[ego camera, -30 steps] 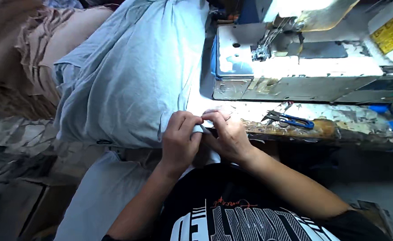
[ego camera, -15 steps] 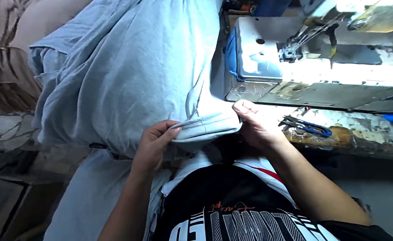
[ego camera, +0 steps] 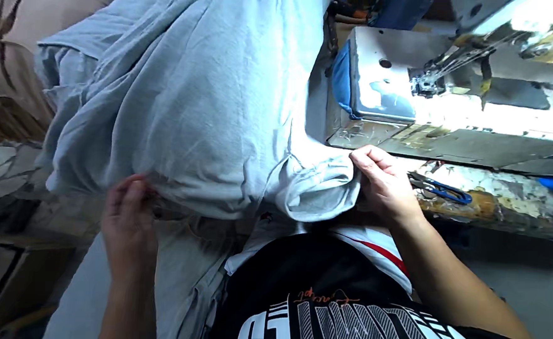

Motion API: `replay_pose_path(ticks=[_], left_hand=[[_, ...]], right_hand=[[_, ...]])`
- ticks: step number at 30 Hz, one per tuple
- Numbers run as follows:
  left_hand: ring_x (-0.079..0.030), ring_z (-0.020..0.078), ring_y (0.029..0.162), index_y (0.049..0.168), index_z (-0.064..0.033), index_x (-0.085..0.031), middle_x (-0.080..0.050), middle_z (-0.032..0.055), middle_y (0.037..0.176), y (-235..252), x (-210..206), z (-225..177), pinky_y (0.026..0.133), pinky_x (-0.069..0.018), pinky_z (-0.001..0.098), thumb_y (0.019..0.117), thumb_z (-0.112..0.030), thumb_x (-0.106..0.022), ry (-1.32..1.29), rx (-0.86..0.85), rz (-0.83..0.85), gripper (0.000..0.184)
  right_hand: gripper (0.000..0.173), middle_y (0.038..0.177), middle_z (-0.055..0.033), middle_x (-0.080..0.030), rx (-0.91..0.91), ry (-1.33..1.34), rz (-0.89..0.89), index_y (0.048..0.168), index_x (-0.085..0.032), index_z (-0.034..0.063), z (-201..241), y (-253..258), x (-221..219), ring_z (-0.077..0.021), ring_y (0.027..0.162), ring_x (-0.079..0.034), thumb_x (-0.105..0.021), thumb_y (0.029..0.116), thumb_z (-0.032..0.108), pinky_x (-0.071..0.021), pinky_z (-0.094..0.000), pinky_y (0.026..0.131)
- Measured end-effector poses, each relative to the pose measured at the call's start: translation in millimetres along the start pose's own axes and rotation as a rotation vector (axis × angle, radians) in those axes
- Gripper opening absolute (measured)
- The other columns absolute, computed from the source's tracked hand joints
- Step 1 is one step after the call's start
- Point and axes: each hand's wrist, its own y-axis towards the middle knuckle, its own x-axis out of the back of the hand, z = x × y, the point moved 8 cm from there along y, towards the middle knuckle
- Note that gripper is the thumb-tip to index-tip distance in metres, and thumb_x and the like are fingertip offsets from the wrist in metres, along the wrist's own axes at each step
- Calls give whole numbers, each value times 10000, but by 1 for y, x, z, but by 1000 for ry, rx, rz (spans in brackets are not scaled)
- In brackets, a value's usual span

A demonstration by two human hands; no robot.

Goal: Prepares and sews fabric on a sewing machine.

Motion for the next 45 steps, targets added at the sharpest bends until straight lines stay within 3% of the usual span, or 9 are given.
replay_pose_path(ticks=[4, 8, 11, 16, 20, 25, 31, 39, 45], left_hand=[[-660, -36, 971, 1131, -365, -689, -697, -228, 1044, -29, -62, -34, 875, -549, 196, 997, -464, -607, 8, -201, 99, 186], [-663, 128, 1009, 1317, -9, -634, -681, 101, 1158, -36, -183, -40, 842, -569, 302, 895, -369, -760, 235, -292, 461, 569], [-627, 34, 748, 1011, -36, -744, -696, 16, 900, -20, -214, -18, 683, -532, 205, 930, -135, -728, 208, -93, 578, 130], [-604, -1, 684, 946, -52, -741, -686, -28, 814, -11, -212, -16, 636, -511, 168, 997, -86, -633, 67, 69, 654, 124], [-622, 4, 714, 956, -75, -748, -691, -39, 813, -10, -218, -21, 663, -531, 188, 1019, -92, -570, -25, 163, 714, 190], [-636, 21, 703, 935, -73, -745, -699, -19, 810, -14, -220, -22, 655, -546, 187, 982, -42, -616, -57, 226, 694, 141], [-640, 20, 674, 919, -68, -746, -701, -16, 779, -16, -221, -24, 638, -552, 186, 977, -36, -632, -10, 260, 651, 132], [-635, 26, 674, 919, -68, -744, -695, -17, 772, -16, -222, -23, 644, -550, 191, 988, -49, -621, 18, 269, 636, 143], [-641, 28, 668, 913, -66, -745, -700, -13, 768, -19, -226, -24, 637, -554, 190, 991, -53, -622, -3, 269, 627, 145]], right_hand=[[210, 757, 80, -647, -32, 9, -4, 953, -679, 150, -1, 2, -11, 15, 644, -601, -512, 1075, 189, -523, -158, 588], [203, 751, 74, -633, -7, 11, 41, 958, -673, 144, 13, 8, -22, 7, 627, -587, -512, 1075, 187, -514, -158, 578], [132, 911, 47, -673, 130, -288, -88, 1070, -683, 93, 29, -1, 4, -3, 795, -639, -566, 1042, 147, -550, -177, 730], [366, 1291, -299, -622, 19, -1163, -270, 1315, -636, -27, 39, -54, 81, -475, 1210, -596, -531, 1001, 128, -462, -632, 992], [431, 1321, -351, -553, -96, -1207, -280, 1372, -611, -10, 13, -70, 102, -561, 1218, -526, -534, 961, 93, -406, -694, 988], [421, 1234, -295, -561, 93, -1082, -313, 1338, -657, -2, 8, -73, 109, -402, 1061, -572, -578, 944, 121, -481, -515, 893], [393, 1001, -326, -609, 59, -1246, -181, 1354, -631, -30, 19, -75, 103, -510, 830, -628, -524, 995, 89, -496, -635, 692], [188, 1120, -60, -648, 353, -674, -464, 1125, -735, 20, 56, -106, 135, -111, 1008, -649, -630, 981, 80, -561, -295, 914], [241, 923, 135, -675, 140, -75, -187, 1294, -595, 247, 68, -80, 57, 31, 623, -569, -485, 1080, 231, -493, -151, 528]])
